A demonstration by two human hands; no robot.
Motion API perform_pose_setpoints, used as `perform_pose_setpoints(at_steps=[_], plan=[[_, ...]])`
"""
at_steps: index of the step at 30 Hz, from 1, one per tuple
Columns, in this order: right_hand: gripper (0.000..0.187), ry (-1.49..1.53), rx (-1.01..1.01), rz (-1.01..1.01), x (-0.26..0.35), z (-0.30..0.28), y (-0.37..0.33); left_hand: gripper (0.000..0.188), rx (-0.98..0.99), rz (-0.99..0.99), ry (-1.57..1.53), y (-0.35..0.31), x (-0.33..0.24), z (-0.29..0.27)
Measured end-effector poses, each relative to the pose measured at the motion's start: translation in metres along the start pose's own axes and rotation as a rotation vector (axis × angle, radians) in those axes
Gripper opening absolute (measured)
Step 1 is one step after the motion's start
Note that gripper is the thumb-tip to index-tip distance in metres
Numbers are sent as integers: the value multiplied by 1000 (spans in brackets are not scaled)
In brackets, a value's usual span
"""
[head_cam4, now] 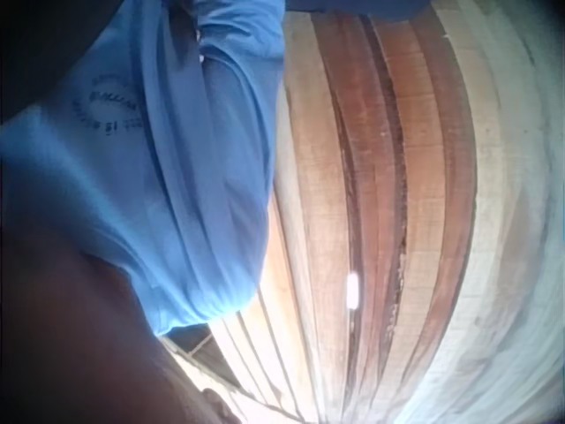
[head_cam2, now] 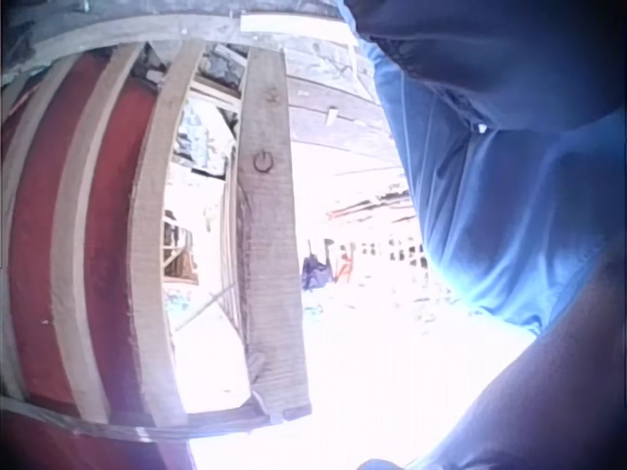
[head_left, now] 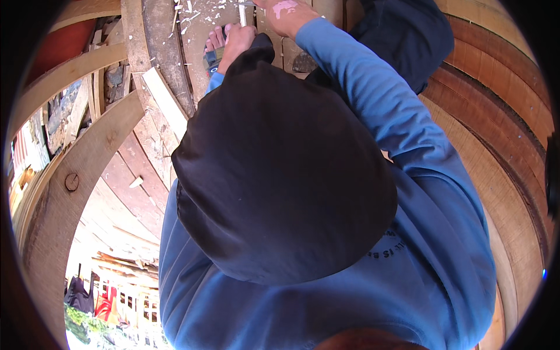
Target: The person carves a piece of wood into a decorative shape using a knife, holding the wood against their foot for stability and shaving off layers while sitting on a wooden floor.
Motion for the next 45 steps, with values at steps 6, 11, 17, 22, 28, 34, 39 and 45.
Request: perform_pose_setpoints(at_steps=[6,11,17,22,28,34,39,45], plan=[[44,-51,42,-122,0,-21,-6,12,55,-13,-211,42,47,64],[43,-159,158,-19,0,-22,-4,12,-102,-9,229,3,3,12],[45,-89,85,-24,11,-17,0,15,-194,46,311,-5,-2,9],[45,-149,53,-37,-2,-3,6,15,-13,84,175,-2,-3,-1],[45,-133,0,-176,-13,-12,-3,13,59,-84,-225,31,30,57],[47,-137,161,-79,-1,-16,8,17,54,-78,-187,26,45,60],[42,-153,-99,-100,-34,27,14,22,70,-13,75,17,4,10],[39,-78,35,-64,3,-15,2,27,59,-48,42,25,23,31]])
Point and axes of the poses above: each hand's wrist, its own y-axis towards the middle knuckle, its own z-axis out of the palm, x = y × z, the point moved 1 cm from there along y, towards the middle knuckle, and after that the axes turned 3 degrees about -z, right-handed, at the moved point
